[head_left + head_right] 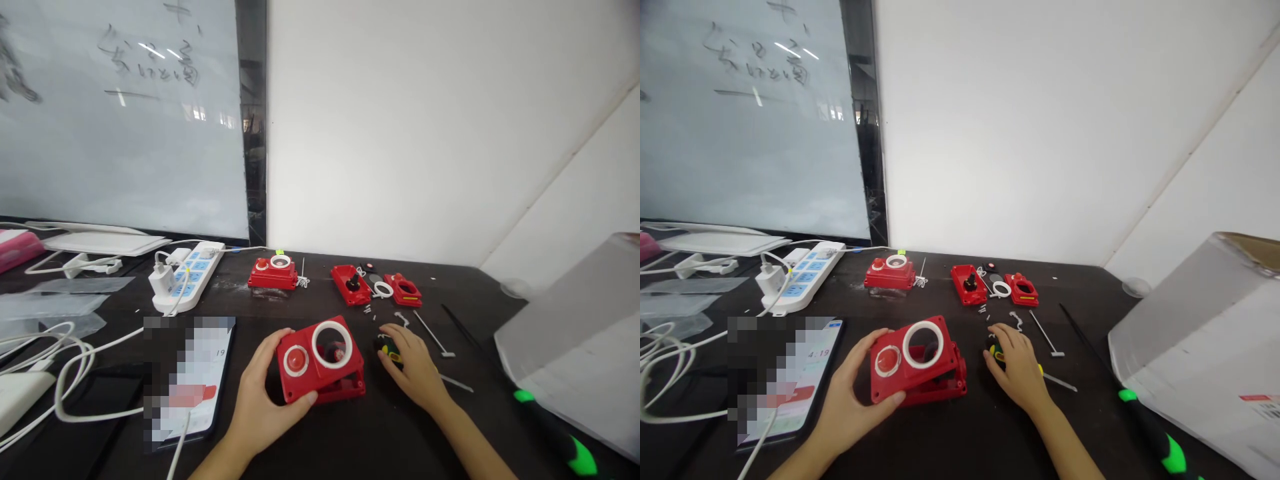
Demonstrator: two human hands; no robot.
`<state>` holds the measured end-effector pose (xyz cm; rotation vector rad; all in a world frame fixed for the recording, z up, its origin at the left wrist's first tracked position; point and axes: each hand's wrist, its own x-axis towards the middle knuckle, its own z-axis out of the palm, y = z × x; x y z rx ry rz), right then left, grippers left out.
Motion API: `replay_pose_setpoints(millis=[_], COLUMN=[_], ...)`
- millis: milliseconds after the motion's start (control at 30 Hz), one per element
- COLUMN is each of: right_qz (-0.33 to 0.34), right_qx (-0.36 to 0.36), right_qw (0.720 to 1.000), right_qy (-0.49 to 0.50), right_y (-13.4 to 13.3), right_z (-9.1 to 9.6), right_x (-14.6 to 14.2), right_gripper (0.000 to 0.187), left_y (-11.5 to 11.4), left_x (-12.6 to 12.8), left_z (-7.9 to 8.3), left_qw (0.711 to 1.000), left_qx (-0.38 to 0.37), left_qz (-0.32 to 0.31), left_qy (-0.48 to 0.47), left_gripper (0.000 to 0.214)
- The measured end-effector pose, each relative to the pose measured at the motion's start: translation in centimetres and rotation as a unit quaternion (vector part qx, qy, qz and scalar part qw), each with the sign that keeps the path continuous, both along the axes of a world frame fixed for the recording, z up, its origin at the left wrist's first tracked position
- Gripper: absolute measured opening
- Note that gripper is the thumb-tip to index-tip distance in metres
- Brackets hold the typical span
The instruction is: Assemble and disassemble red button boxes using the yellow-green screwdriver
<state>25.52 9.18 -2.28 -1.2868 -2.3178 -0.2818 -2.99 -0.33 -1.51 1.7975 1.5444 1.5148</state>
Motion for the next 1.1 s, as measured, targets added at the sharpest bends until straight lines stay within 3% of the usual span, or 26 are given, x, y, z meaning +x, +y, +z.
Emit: replay_pose_setpoints(millis=[133, 300, 467, 600, 767, 833, 933, 1100], right_qz=[0.002, 0.068, 0.17, 0.185, 0.198, 0.201, 0.161, 0.13], right_qx=[0.041, 0.028, -0.008, 0.02, 0.009, -0.031, -0.156, -0.279], right_qw=[0.998, 0.984, 0.975, 0.972, 0.961, 0.955, 0.938, 0.89], right_qy=[0.04, 0.163, 0.144, 0.141, 0.191, 0.215, 0.265, 0.335], right_y=[-0.4, -3.9, -7.8, -8.8, -9.4, -9.6, -9.9, -9.9], right_z=[1.0, 5.1, 9.1, 9.7, 9.2, 9.2, 9.5, 9.4], right_x=[0.3, -2.0, -6.0, -7.3, -7.7, -8.1, -9.1, -10.9], right_gripper=[0.039, 0.042, 0.075, 0.069, 0.063, 0.062, 0.055, 0.04], left_y=[-0.5, -1.6, -2.7, -3.4, -4.3, -4.4, -4.4, -4.0], left_x=[0.0, -0.1, 0.2, 0.7, 1.6, 1.9, 1.9, 1.8], left_z=[0.7, 1.8, 3.0, 3.2, 3.4, 3.6, 3.9, 3.8], left_qw=[1.0, 0.998, 0.995, 0.982, 0.93, 0.919, 0.925, 0.952], left_qx=[0.01, 0.046, 0.075, 0.061, 0.012, 0.009, 0.002, 0.034], left_qz=[-0.001, -0.026, -0.052, -0.089, -0.075, -0.059, -0.035, -0.053], left_qy=[-0.025, -0.03, -0.039, -0.155, -0.361, -0.39, -0.378, -0.298], left_gripper=[0.068, 0.075, 0.081, 0.084, 0.069, 0.059, 0.052, 0.083])
